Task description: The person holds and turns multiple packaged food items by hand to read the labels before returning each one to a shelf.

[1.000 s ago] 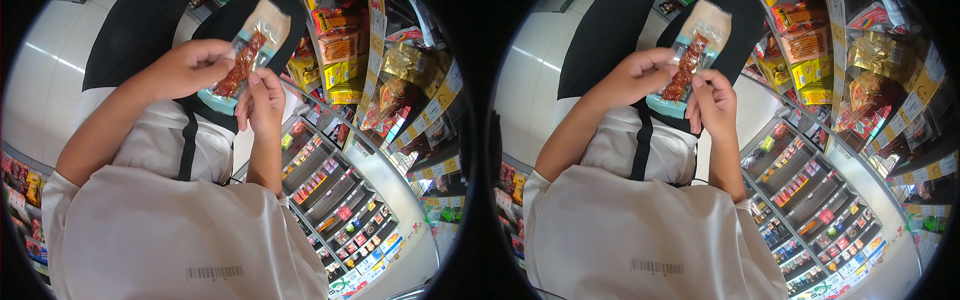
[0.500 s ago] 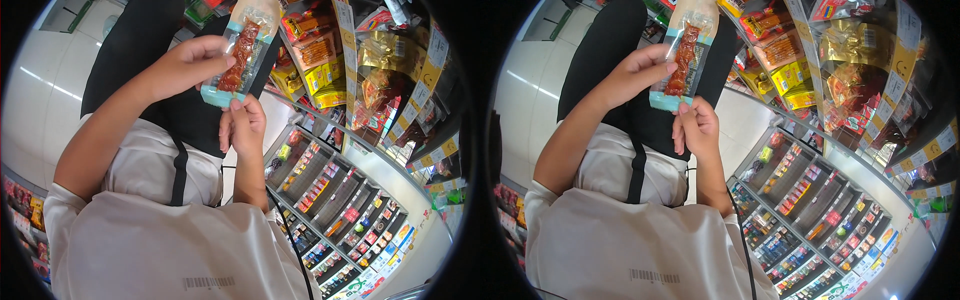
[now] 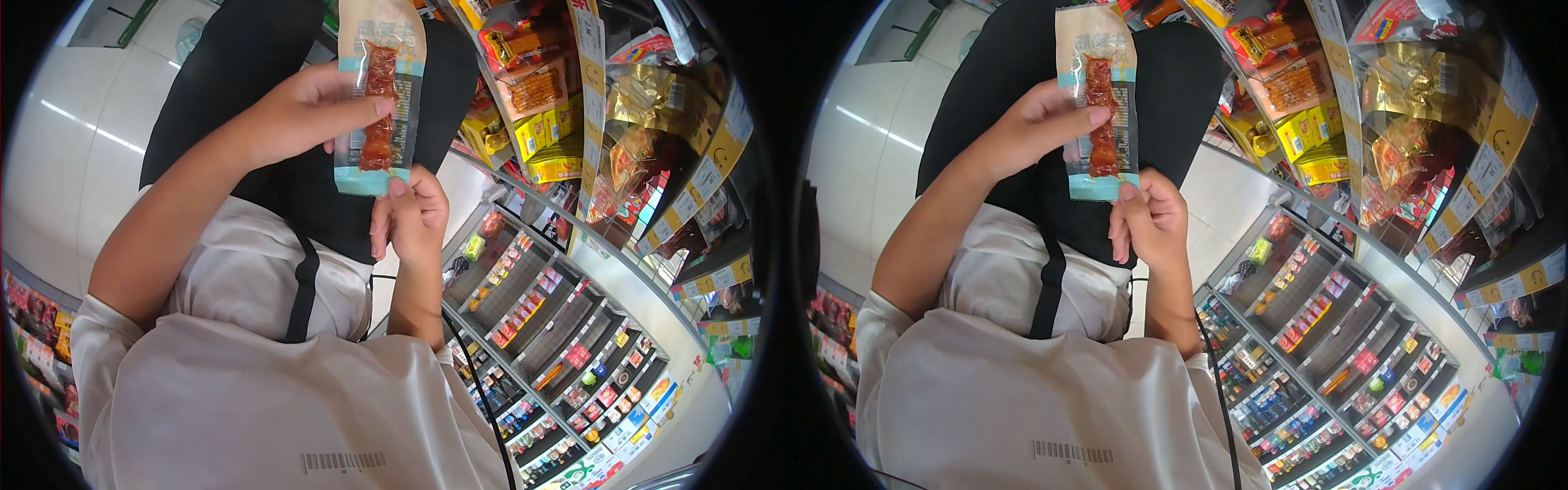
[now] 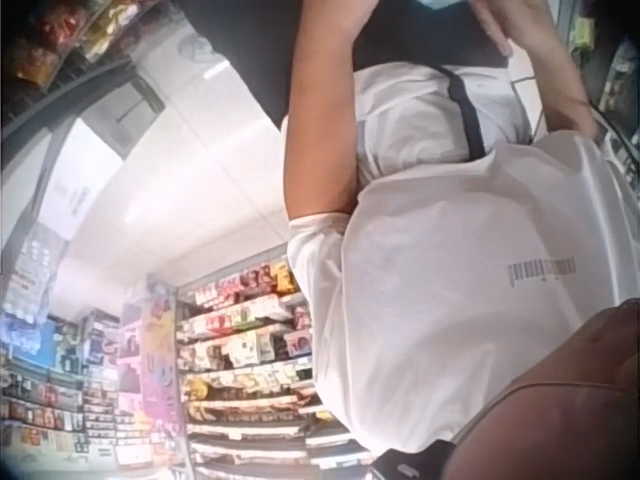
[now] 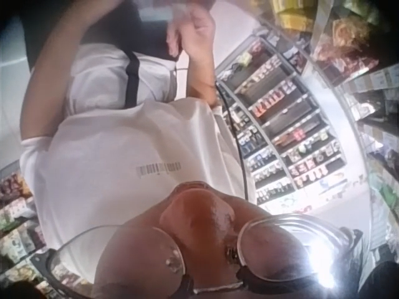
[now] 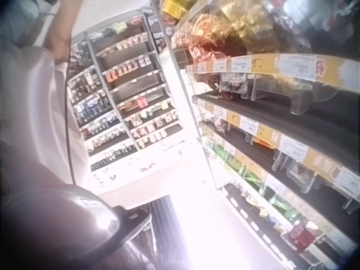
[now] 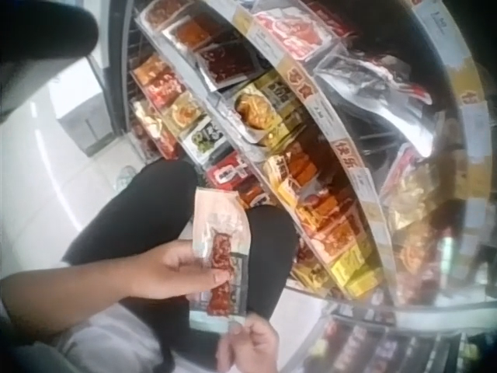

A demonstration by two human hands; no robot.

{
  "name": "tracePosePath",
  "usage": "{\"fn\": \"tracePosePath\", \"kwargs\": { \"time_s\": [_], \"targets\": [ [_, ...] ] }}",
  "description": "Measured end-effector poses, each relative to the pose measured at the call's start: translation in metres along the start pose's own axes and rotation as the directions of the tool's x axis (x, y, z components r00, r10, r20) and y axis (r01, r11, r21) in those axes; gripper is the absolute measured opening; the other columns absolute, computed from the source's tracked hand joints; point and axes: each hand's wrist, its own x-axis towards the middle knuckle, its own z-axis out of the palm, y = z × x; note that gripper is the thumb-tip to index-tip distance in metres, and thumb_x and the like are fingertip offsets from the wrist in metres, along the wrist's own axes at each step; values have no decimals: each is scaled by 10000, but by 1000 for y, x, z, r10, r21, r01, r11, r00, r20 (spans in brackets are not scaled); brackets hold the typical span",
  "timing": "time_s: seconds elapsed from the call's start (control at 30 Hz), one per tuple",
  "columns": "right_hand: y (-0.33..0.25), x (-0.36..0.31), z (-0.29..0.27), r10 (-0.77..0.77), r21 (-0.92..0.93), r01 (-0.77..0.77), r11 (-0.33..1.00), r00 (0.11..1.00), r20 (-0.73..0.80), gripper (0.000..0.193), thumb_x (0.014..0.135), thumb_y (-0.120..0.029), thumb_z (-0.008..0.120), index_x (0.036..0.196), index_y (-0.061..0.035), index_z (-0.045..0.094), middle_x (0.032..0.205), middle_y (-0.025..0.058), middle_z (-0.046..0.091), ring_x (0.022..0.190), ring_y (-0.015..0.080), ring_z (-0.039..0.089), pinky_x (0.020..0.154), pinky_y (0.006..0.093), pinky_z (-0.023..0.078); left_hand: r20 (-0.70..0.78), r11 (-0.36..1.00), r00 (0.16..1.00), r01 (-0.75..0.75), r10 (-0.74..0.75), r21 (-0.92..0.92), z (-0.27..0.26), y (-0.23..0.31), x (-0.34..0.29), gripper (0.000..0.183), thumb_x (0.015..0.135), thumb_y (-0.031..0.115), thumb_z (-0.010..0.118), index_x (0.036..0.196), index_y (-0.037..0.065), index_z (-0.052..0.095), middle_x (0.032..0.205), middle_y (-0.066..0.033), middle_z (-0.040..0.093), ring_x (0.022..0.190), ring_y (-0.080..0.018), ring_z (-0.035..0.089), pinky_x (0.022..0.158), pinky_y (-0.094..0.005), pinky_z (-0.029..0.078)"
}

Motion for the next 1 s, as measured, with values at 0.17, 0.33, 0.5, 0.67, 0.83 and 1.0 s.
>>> {"fn": "tracePosePath", "kwargs": {
  "time_s": [0.17, 0.33, 0.5, 0.67, 0.83, 1.0],
  "targets": [
    [0, 3, 0, 9, 40, -10, 999, 1000, 11, 178, 1008, -120, 474, 880, 3, 488, 559, 117, 567, 312, 142, 474, 283, 236, 372, 47, 1000, 999, -25, 25, -7, -3, -2, -1, 261, 956, 258, 618, 1110, 52, 656, 942, 6, 686, 831, -43, 615, 715, -211, 485],
    [-2, 6, 1, 32, 34, -32, 999, 999, 22, 188, 1008, -133, 483, 875, 0, 489, 559, 119, 568, 315, 147, 480, 283, 238, 377, 46, 998, 999, -23, 26, -56, -7, -3, 0, 263, 953, 255, 620, 1106, 47, 667, 965, -4, 689, 884, -58, 625, 779, -227, 487],
    [-4, 8, 1, 57, 25, -57, 998, 998, 28, 199, 1008, -141, 486, 865, -4, 492, 557, 118, 567, 320, 149, 489, 284, 239, 386, 22, 995, 999, -26, 29, -99, -8, 0, 0, 248, 938, 239, 636, 1085, 44, 680, 970, -12, 693, 895, -73, 631, 827, -240, 479],
    [-5, 9, 3, 63, 14, -63, 998, 997, 45, 199, 1010, -141, 482, 867, -4, 500, 564, 111, 569, 328, 148, 496, 289, 237, 393, 15, 989, 1000, 10, -8, -145, -10, 0, 1, 256, 918, 240, 652, 1075, 41, 687, 967, -20, 699, 918, -85, 635, 849, -241, 472],
    [-6, 9, 4, 69, 14, -70, 997, 996, 54, 194, 1011, -143, 482, 886, 1, 515, 568, 107, 571, 334, 147, 499, 296, 239, 401, 1, 990, 1000, -4, 4, -144, -12, 0, 3, 258, 914, 236, 648, 1079, 41, 687, 973, -27, 700, 929, -90, 636, 874, -246, 464],
    [-6, 9, 3, 74, -3, -74, 997, 995, 61, 193, 1012, -147, 485, 900, 5, 526, 568, 103, 570, 335, 146, 499, 300, 238, 402, -3, 983, 1000, 0, -1, -185, -10, 1, 2, 263, 909, 231, 642, 1072, 29, 684, 972, -39, 700, 921, -100, 641, 872, -252, 467]
  ]
}}
